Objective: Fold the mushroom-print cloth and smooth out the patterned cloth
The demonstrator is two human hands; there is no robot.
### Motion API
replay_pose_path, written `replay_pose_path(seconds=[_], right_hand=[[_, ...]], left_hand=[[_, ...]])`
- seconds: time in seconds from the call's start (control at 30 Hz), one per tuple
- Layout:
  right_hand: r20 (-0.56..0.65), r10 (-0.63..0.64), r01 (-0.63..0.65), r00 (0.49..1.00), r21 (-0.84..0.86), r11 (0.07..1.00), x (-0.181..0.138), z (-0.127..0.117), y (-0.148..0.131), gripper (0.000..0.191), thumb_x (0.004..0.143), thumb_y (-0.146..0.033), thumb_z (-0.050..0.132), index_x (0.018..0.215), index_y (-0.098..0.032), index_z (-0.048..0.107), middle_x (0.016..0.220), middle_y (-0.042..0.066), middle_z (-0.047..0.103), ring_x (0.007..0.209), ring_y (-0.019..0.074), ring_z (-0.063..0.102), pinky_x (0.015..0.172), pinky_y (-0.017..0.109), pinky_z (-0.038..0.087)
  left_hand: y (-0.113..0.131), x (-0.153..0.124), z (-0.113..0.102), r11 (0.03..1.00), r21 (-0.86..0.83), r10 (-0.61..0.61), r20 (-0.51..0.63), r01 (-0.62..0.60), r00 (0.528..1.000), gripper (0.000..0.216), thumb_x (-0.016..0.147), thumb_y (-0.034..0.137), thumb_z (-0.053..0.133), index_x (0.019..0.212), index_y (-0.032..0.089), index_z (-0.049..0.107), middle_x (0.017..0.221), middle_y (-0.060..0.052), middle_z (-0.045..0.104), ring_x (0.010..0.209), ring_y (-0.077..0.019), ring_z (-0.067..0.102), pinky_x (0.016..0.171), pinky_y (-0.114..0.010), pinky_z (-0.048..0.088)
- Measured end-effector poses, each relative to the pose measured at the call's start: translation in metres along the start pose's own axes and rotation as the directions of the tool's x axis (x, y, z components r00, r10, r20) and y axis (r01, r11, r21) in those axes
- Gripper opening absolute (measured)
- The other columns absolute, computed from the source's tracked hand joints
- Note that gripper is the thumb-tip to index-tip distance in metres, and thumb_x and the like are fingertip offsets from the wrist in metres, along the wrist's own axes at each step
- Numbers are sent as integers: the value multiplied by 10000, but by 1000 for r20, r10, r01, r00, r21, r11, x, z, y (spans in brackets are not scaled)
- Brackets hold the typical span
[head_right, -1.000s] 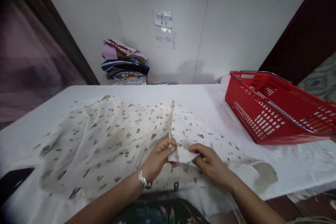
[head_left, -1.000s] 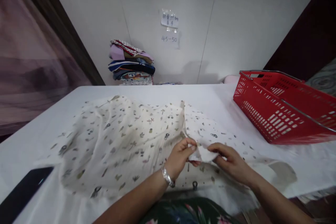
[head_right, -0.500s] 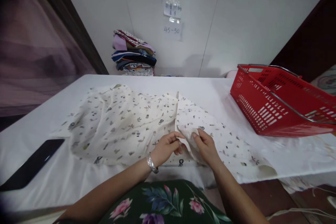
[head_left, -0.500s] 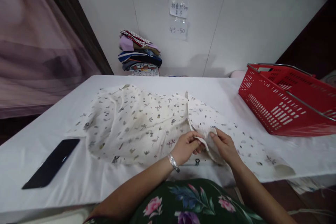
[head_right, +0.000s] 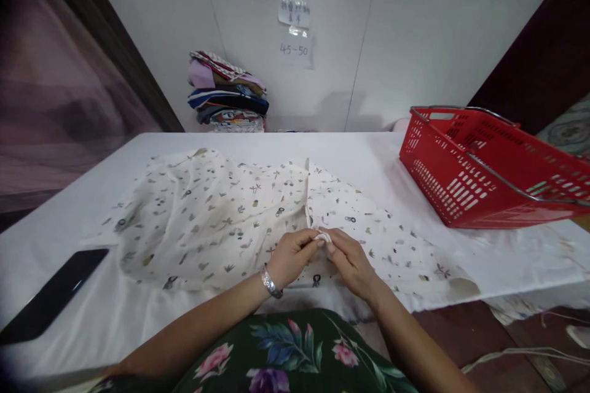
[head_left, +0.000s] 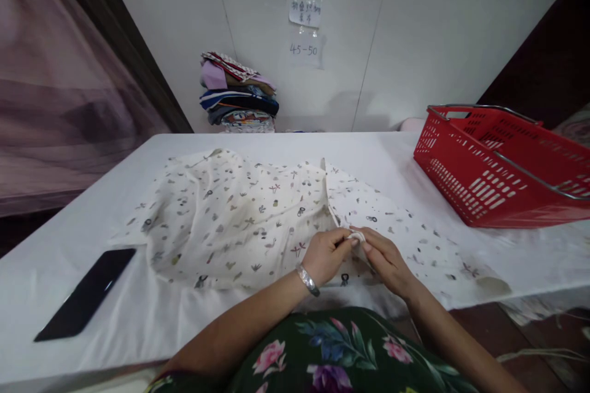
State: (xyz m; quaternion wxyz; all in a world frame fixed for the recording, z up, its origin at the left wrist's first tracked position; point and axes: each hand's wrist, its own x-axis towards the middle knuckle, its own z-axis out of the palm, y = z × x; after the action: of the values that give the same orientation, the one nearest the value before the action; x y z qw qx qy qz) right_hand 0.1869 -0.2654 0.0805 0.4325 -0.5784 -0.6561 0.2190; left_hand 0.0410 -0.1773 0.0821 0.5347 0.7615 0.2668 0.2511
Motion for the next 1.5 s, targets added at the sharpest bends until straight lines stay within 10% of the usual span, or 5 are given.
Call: replay_pose_path(seconds=[0.37, 0.5, 0.87, 1.07, 1.5], right_hand=[[-84, -98, 85, 992, -146, 986, -5, -2, 0, 451, 846, -122, 353, 1264, -262, 449, 1049, 53, 581, 988, 171, 536, 867, 326, 447], [-99, -129, 115, 987, -138, 984, -8, -9, -5, 452, 845, -105, 334, 1250, -269, 452, 1006, 39, 593, 894, 148, 552, 793, 298, 465], [-183, -135, 109, 974, -148, 983, -16, -43, -8, 343, 858, -139, 341, 1121, -250, 532, 945, 39, 606, 867, 149, 554, 773, 281, 446], [-435, 98, 79, 895, 372, 925, -43, -83, -17, 158, 838, -319, 502, 840, -230, 633, 733, 37, 589, 678, 160, 535, 605, 267, 431], [-650, 273, 237, 709, 584, 776, -57, -133, -32, 105, 741, -306, 540, 776, -236, 611, 579, 4, 458, 528, 155, 444, 441, 295, 399]], left_hand=[[2, 11, -5, 949, 291, 178, -168, -124, 970, 305, 725, 294, 609, 1020, 219, 606, 796, -19, 619, 768, -187, 562, 745, -293, 428], [1, 24, -11, 845, 362, 418, 9, -393, 908, 385, 743, 178, 545, 1123, 242, 546, 1204, -54, 536, 1158, -231, 432, 1004, -386, 317], [13, 61, -5, 740, 330, 461, 384, -585, 800, 87, 787, 192, 530, 854, 223, 575, 771, 8, 596, 782, -144, 548, 1014, -403, 274], [19, 81, -9, 732, 266, 499, 416, -627, 760, 131, 740, 81, 520, 772, 200, 566, 755, -6, 573, 773, -151, 510, 769, -303, 387], [-29, 101, -51, 708, 545, 279, 368, -449, 887, 256, 713, 60, 455, 858, 221, 591, 872, -14, 628, 858, -184, 544, 745, -305, 400]])
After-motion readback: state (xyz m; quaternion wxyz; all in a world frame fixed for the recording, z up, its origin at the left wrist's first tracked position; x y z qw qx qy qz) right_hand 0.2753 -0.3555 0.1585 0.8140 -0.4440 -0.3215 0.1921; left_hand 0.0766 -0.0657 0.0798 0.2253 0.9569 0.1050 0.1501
